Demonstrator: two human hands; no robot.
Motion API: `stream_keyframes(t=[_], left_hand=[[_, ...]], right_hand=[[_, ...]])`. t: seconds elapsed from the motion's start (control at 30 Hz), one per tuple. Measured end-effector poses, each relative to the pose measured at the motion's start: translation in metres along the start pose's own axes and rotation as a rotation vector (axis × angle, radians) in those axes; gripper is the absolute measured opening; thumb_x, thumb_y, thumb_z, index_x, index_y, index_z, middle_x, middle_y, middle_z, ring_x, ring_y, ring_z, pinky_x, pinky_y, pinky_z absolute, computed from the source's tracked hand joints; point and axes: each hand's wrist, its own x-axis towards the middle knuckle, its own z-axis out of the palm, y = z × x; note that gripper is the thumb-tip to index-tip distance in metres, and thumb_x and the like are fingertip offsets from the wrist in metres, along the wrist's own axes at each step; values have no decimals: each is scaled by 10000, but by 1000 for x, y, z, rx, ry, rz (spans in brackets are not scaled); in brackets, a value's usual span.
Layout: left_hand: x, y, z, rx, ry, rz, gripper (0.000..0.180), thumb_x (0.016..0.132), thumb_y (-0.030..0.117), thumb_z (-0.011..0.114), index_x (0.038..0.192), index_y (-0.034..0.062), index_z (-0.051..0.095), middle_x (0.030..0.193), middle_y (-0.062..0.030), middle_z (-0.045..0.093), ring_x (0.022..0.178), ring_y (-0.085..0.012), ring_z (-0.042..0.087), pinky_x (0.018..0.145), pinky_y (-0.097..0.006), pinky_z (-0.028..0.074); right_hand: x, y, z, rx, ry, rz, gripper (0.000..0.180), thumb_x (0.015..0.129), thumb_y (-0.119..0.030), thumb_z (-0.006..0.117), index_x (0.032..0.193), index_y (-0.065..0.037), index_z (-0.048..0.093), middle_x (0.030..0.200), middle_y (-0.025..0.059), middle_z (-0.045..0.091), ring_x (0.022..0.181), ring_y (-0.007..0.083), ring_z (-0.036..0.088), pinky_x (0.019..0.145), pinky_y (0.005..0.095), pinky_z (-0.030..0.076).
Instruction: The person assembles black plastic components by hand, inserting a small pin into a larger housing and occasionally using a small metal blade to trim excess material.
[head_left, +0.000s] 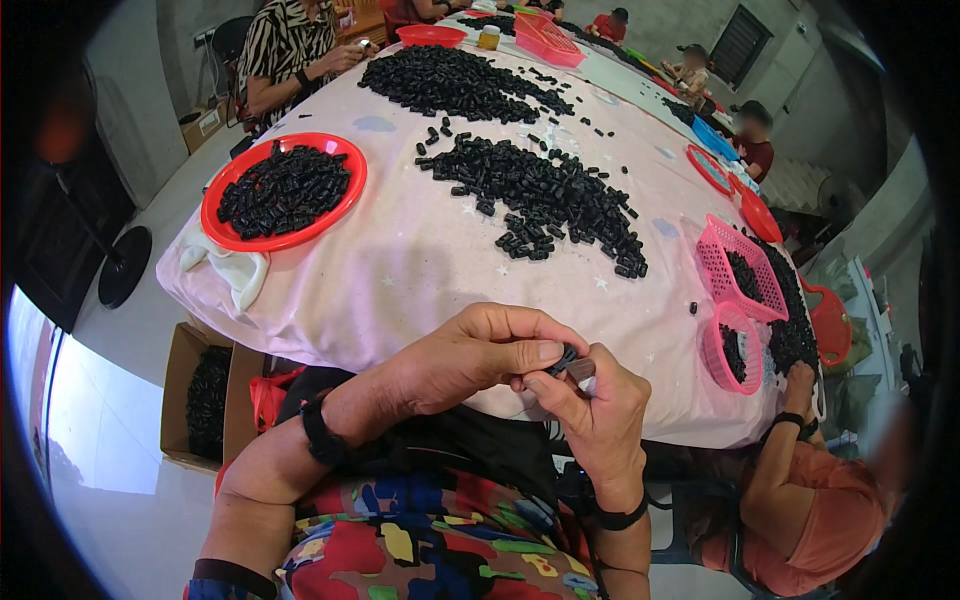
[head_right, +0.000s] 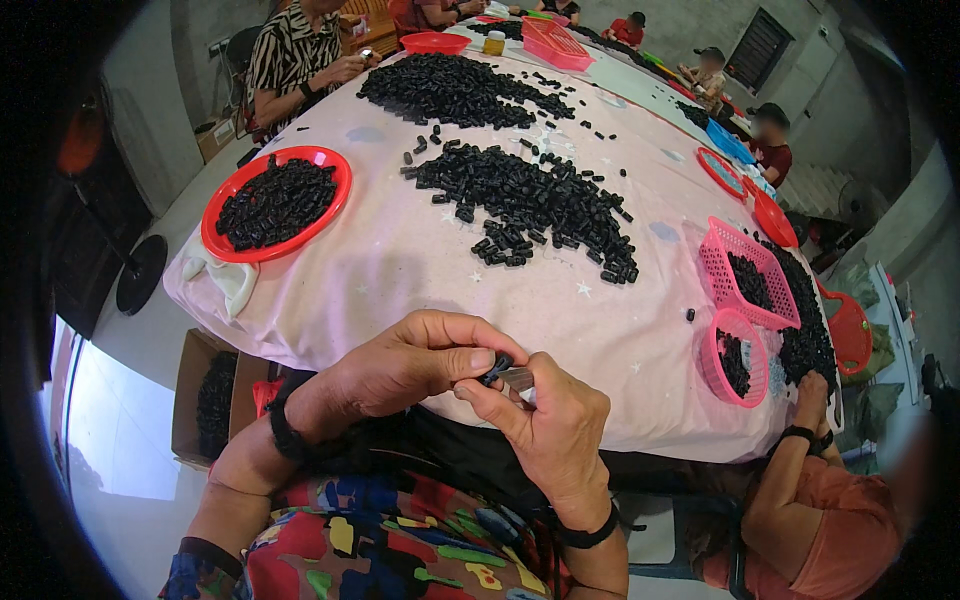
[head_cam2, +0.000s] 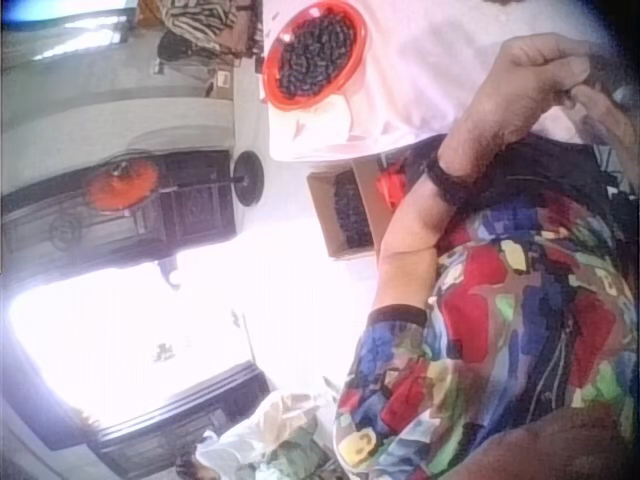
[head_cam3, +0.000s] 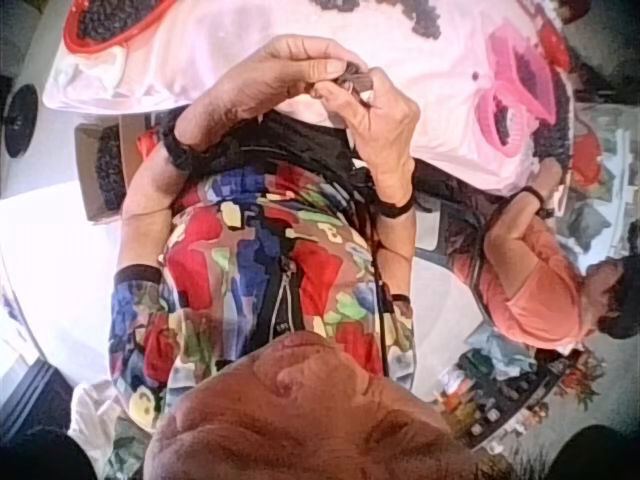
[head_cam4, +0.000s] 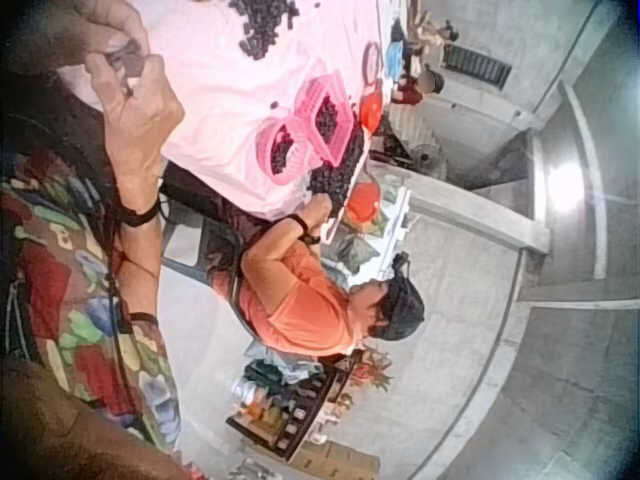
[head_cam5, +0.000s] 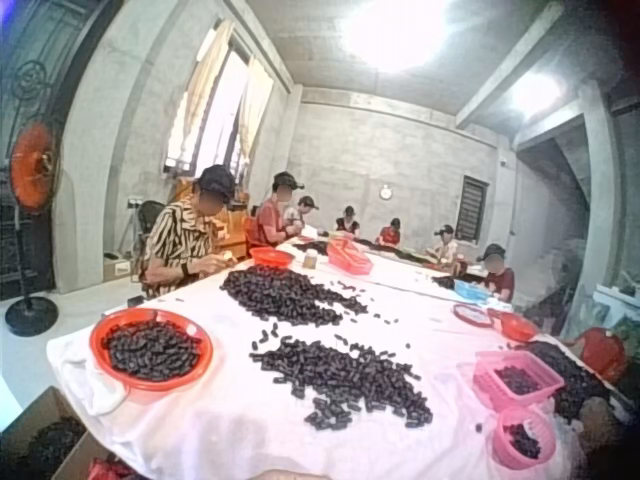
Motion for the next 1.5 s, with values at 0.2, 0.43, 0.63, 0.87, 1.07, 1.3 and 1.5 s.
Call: stream_keyframes(t=[0.2,0.43,0.63,0.87,1.07,1.3,1.5], left_hand=[[-1,0,1,-13,-4,18,258,947,127,543,1162,-4,598,1038,-48,636,944,-86,578,835,-228,457],[-1,2,2,-28,-19,27,242,943,135,553,1143,3,589,1043,-45,628,962,-95,578,865,-243,451],[-1,0,2,-22,-25,23,255,946,156,555,1146,2,586,1040,-49,631,964,-95,581,864,-242,451],[0,-1,0,-13,-25,30,253,942,154,560,1139,-3,588,1021,-47,636,947,-89,581,856,-237,450],[1,0,0,7,-11,33,247,937,154,569,1127,-2,594,1013,-42,635,933,-81,577,845,-230,447],[1,-2,-1,-5,-15,47,238,932,145,576,1120,-2,593,1010,-43,635,935,-85,579,844,-232,449],[-1,1,0,-10,-14,40,232,931,138,574,1115,-2,592,1017,-51,637,950,-96,584,859,-242,454]], right_hand=[[1,-1,0,1,-16,-5,430,750,-406,770,763,-13,596,601,96,602,509,220,608,477,297,462],[-1,-2,1,-25,1,-48,430,742,-398,780,731,-19,575,585,95,587,484,213,589,456,303,444],[-1,-1,-1,-12,34,-28,450,725,-397,793,695,-26,540,562,93,558,478,220,579,450,301,437],[0,0,1,-85,44,-41,457,712,-404,798,692,-32,533,575,101,569,479,250,573,447,323,438],[0,0,-2,-119,12,-45,446,749,-402,771,726,-15,551,581,100,588,508,201,598,464,297,452],[0,1,3,-131,14,-88,453,721,-403,789,673,-37,526,569,101,568,480,250,576,445,322,438],[0,-1,1,-74,58,-70,454,724,-403,788,665,-39,523,564,96,564,476,243,574,445,316,439]])
